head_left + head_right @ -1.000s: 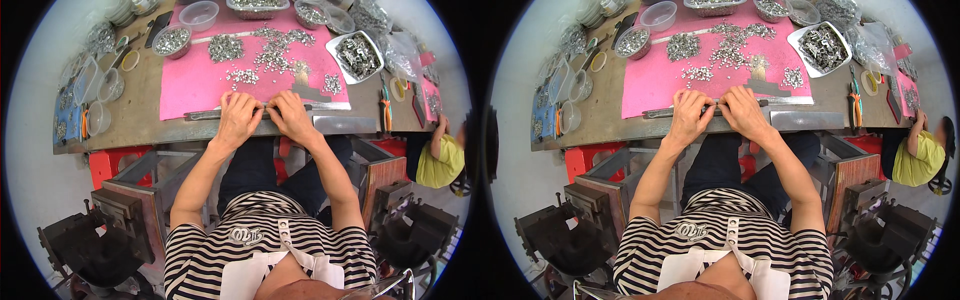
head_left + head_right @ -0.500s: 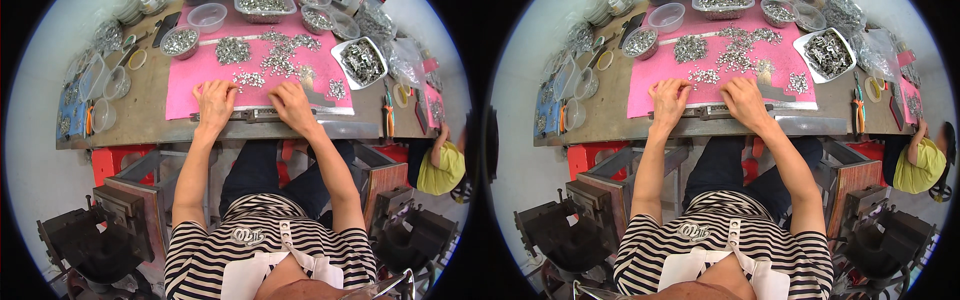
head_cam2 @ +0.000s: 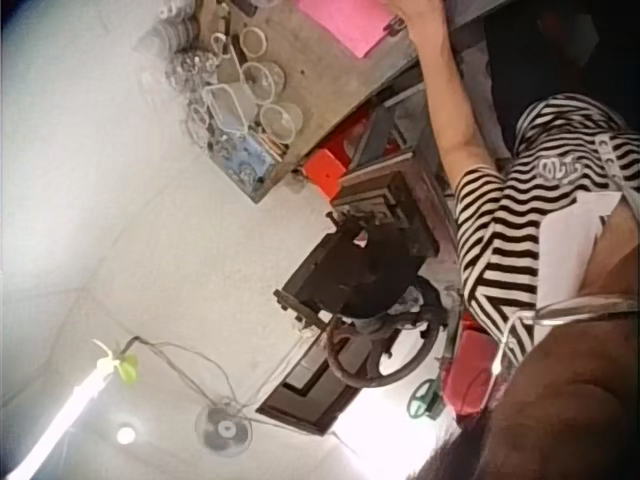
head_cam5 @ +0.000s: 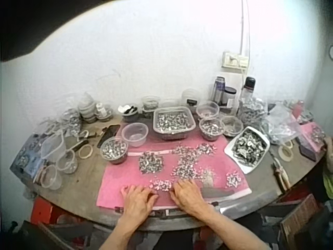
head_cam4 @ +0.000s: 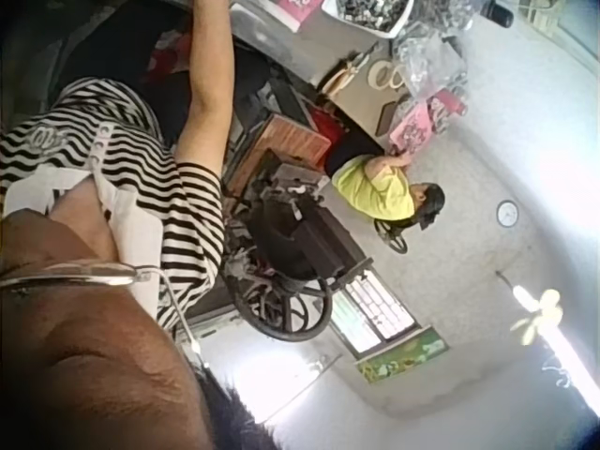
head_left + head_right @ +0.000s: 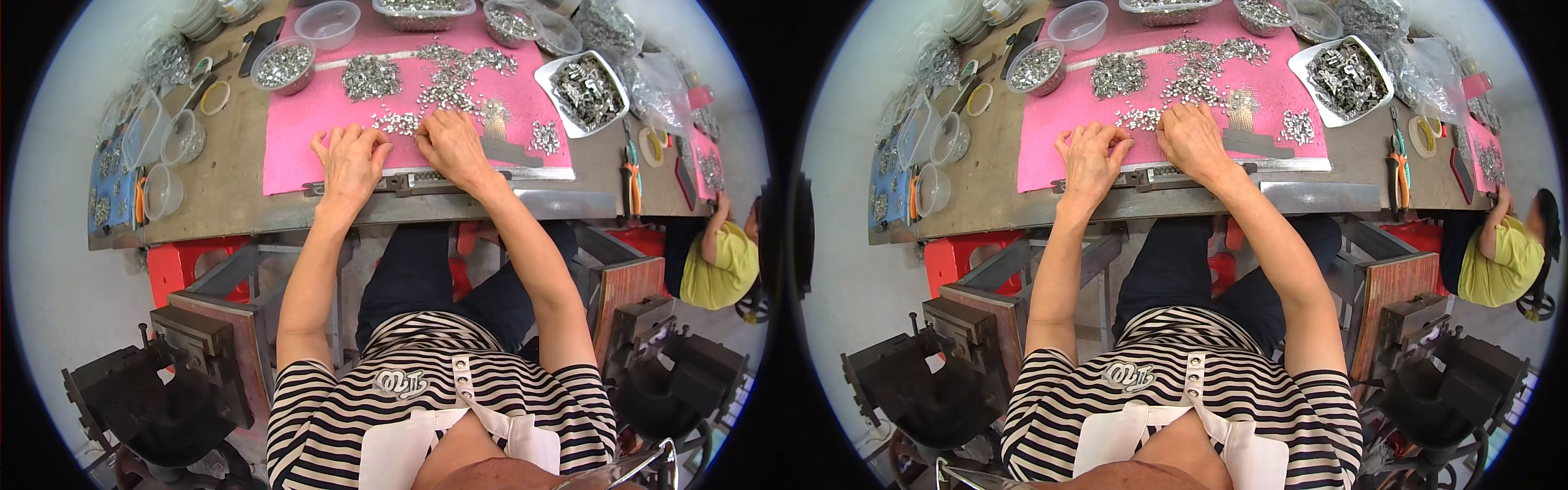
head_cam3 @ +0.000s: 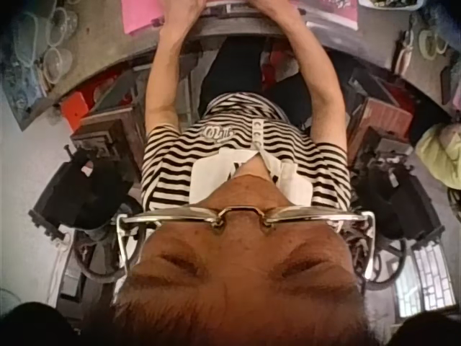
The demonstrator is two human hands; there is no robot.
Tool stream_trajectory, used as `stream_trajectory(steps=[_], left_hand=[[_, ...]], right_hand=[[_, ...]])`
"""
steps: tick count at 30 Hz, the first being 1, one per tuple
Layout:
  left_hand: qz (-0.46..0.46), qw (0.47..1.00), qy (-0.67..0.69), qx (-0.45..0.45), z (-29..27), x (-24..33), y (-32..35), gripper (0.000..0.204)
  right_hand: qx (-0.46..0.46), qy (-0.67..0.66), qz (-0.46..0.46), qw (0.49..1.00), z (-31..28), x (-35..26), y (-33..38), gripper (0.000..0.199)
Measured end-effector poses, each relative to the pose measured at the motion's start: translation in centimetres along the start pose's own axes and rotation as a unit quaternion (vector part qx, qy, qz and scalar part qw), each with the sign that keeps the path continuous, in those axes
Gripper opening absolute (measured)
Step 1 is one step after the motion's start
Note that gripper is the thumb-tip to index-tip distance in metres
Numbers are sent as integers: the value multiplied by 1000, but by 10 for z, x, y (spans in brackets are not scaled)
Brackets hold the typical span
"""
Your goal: The person repeatedly picks up small silver-colored metal pieces from a pink mat, places them into a metal jig, and uses a manual press to crimp or shape them. They then remove the processed pieces and place them into a white tray. The process is repeated continuously throughout the clip.
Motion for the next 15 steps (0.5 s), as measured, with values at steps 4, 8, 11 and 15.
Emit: stream_trajectory(steps=[4, 8, 11, 15], left_hand=[[-1, 1000, 4, 3, 0, -2, 0, 12], [2, 1000, 7, -5, 0, -5, 1, 11], [9, 1000, 0, 4, -1, -7, 2, 9], [35, 999, 10, 10, -7, -6, 3, 8]], right_hand=[[8, -60, 19, 998, -2, 7, 2, 7], [-3, -55, -3, 998, 1, 4, 1, 8], [-22, -34, -12, 999, 4, 2, -1, 7], [-1, -50, -26, 998, -6, -1, 1, 7]])
Point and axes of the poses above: each hand's wrist, its own y-axis away from the middle knuckle, its own z-axis out of the palm, x = y × z, the point moved 10 cm from there along -y, towards the middle knuckle, and after that the axes turned 6 degrees about x, right-handed, at the moved point
